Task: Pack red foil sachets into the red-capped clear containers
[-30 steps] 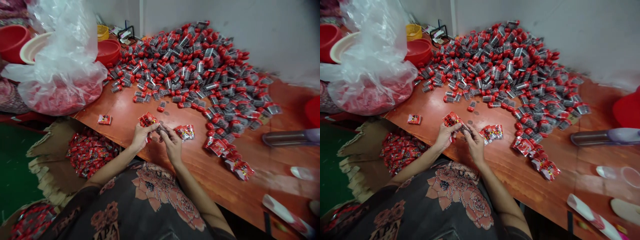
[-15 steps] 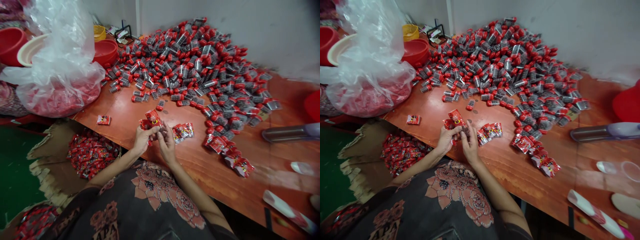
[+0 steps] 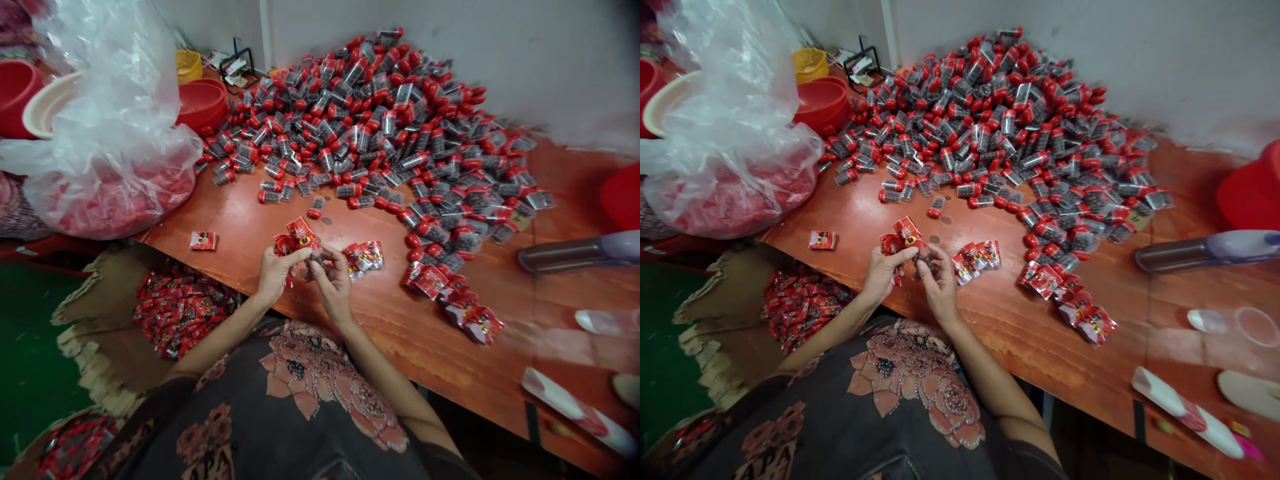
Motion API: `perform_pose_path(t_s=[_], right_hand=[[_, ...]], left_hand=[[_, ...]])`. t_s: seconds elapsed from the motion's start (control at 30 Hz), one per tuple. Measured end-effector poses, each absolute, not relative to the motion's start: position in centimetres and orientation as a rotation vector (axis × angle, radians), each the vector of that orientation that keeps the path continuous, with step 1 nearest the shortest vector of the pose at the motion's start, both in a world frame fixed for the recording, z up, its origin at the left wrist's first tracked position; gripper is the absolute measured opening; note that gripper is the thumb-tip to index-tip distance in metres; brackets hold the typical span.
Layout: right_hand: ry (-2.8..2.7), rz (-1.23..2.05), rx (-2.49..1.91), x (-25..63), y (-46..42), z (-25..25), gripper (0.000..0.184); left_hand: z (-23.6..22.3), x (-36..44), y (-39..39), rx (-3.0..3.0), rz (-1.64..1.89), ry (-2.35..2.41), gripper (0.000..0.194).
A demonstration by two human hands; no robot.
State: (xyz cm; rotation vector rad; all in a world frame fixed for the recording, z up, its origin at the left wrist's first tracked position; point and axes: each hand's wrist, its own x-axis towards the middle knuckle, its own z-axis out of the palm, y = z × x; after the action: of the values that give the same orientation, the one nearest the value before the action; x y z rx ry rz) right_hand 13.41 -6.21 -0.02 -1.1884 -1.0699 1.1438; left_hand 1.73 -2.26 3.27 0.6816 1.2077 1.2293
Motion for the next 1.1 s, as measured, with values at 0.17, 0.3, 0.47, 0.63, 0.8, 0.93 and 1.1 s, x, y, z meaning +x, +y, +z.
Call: perform_pose_path(t_s=[0.17,0.3,0.47,0.63,0.8,0.93,1.1], right_hand=[[-1.124,1.136,-1.134,13.5,-6.3,0.0,0.039],[-1.053,1.103,-1.122,12.9,-6.7,-0.1,0.036],[-1.129,1.182,-1.135,13.4,-6.6,0.2,0.049],[-1.065,1.185,-1.089,14.2,-6.6,0.1,0.044],[-0.930,1.059,-1.071,14.0,-6.6,0.2,0.027],[-0.839,1.043,-1.052,13.5,-6.8,0.1,0.021],[-0.920,1.110,-1.087,13.7,-6.9,0.2,0.037]], left_hand=[[3.7,1.6,-1.9,0.727,1.225,1.198,0.024],[4.0,1.7,-1.7,0.760,1.159,1.204,0.023],[5.0,1.6,-1.2,0.818,1.115,1.179,0.023],[5.4,1.6,-1.2,0.846,1.027,1.073,0.021],[4.8,1.9,-1.3,0.833,1.088,1.088,0.031],[4.5,2.3,-1.7,0.825,1.156,1.102,0.033],[4.0,2.7,-2.6,0.786,1.135,1.125,0.032]])
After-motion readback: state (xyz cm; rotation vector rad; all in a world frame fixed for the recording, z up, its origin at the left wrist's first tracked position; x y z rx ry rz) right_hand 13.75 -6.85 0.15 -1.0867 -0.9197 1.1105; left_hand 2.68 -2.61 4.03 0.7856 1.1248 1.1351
